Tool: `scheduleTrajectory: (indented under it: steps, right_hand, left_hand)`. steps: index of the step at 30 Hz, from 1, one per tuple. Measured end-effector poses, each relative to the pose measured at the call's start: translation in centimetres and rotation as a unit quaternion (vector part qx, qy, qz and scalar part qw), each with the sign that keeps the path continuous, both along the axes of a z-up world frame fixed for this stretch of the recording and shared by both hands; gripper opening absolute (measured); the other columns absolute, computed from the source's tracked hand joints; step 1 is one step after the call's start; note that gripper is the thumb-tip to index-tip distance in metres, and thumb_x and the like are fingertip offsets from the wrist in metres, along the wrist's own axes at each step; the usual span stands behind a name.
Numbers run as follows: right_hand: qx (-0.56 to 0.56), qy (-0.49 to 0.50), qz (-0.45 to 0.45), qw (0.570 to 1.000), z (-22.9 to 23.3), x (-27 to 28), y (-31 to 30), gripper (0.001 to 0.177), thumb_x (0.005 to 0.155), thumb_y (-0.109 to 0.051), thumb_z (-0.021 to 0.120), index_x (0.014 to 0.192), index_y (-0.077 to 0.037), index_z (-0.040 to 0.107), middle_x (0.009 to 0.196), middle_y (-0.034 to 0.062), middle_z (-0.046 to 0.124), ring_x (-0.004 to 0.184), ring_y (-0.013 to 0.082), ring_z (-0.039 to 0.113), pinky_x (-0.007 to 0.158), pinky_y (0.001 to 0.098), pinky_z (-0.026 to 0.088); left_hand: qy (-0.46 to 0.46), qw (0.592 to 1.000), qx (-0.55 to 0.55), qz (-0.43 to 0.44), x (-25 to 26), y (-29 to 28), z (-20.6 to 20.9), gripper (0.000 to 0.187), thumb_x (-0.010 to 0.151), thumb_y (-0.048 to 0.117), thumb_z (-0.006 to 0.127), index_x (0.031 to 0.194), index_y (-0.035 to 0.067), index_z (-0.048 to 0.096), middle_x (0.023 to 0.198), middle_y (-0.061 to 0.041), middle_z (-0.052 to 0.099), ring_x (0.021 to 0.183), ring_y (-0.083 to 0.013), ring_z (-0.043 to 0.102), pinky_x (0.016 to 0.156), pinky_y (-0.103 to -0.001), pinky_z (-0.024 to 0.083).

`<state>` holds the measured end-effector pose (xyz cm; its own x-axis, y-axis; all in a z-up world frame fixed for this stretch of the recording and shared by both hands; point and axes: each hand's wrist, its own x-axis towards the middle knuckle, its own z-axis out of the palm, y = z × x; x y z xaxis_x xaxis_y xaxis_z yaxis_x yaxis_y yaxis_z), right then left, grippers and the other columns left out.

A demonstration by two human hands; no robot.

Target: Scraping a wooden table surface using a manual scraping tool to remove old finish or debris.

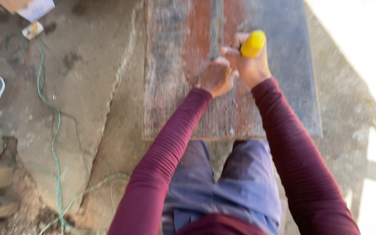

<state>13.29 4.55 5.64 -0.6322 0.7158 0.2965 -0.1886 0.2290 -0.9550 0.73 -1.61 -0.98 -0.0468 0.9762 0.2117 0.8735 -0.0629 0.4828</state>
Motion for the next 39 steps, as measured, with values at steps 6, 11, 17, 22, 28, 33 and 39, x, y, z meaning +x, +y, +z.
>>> scheduleTrajectory:
  steps: [6,11,17,22,28,33,39]
  right_hand:
    - [0.051,0.001,0.011,0.999,1.3,0.4,-2.3,0.041,0.094,-0.003,0.079,0.069,-0.009,0.046,0.067,-0.0052,0.046,0.063,0.0059,0.048,0.057,0.0256,0.041]
    - [0.104,-0.018,-0.016,0.994,1.8,2.3,-7.3,0.032,0.090,-0.004,0.079,0.071,-0.006,0.053,0.068,-0.0033,0.055,0.064,0.0066,0.050,0.059,0.0264,0.044]
    - [0.101,-0.045,-0.040,0.993,2.1,5.1,-12.9,0.036,0.090,-0.006,0.080,0.070,-0.005,0.050,0.065,-0.0011,0.050,0.063,0.0079,0.042,0.056,0.0278,0.038]
    - [0.096,-0.034,-0.042,0.994,2.6,8.2,-18.4,0.033,0.091,-0.008,0.077,0.071,-0.006,0.050,0.066,-0.0029,0.049,0.064,0.0057,0.043,0.057,0.0264,0.039]
    - [-0.087,-0.016,-0.043,0.995,0.5,9.9,-19.0,0.035,0.089,-0.006,0.073,0.069,-0.009,0.045,0.068,-0.0049,0.050,0.064,0.0048,0.042,0.054,0.0257,0.035]
    - [0.102,-0.004,-0.048,0.994,3.4,4.5,-10.0,0.041,0.093,-0.004,0.076,0.071,-0.009,0.042,0.070,-0.0054,0.043,0.066,0.0058,0.039,0.056,0.0264,0.033]
    - [-0.063,0.033,-0.015,0.997,3.1,0.1,-3.6,0.043,0.097,-0.008,0.073,0.065,-0.011,0.045,0.062,-0.0062,0.048,0.054,0.0043,0.043,0.048,0.0251,0.033]
  left_hand:
    - [-0.012,0.999,-0.028,-0.019,-0.3,-1.9,-3.1,0.018,0.088,0.006,0.064,0.105,-0.001,0.066,0.093,-0.019,0.073,0.091,-0.0338,0.073,0.084,-0.045,0.059]
    - [-0.011,0.998,0.053,-0.040,1.6,-5.6,-2.1,0.037,0.081,0.012,0.073,0.112,-0.003,0.061,0.101,-0.023,0.070,0.094,-0.0390,0.069,0.078,-0.049,0.057]
    - [-0.087,0.990,0.074,-0.077,4.3,-11.3,-2.7,0.030,0.080,0.013,0.076,0.105,0.002,0.063,0.099,-0.017,0.069,0.091,-0.0337,0.069,0.077,-0.043,0.058]
    - [-0.126,0.991,0.020,-0.039,7.4,-16.8,0.2,0.024,0.074,0.015,0.080,0.086,0.000,0.065,0.084,-0.018,0.062,0.076,-0.0309,0.065,0.067,-0.042,0.056]
    - [0.017,0.986,0.078,-0.143,8.4,-18.2,-2.2,0.012,0.083,0.008,0.071,0.091,0.002,0.064,0.085,-0.015,0.065,0.088,-0.0329,0.065,0.080,-0.045,0.056]
    - [0.012,0.990,0.095,-0.099,2.8,-8.2,0.3,0.013,0.084,0.011,0.071,0.094,0.003,0.068,0.090,-0.016,0.070,0.090,-0.0362,0.067,0.080,-0.048,0.055]
    - [-0.017,0.998,0.046,-0.045,-0.1,-2.0,0.1,0.014,0.085,0.015,0.072,0.095,0.005,0.072,0.089,-0.019,0.072,0.089,-0.0377,0.068,0.080,-0.049,0.054]
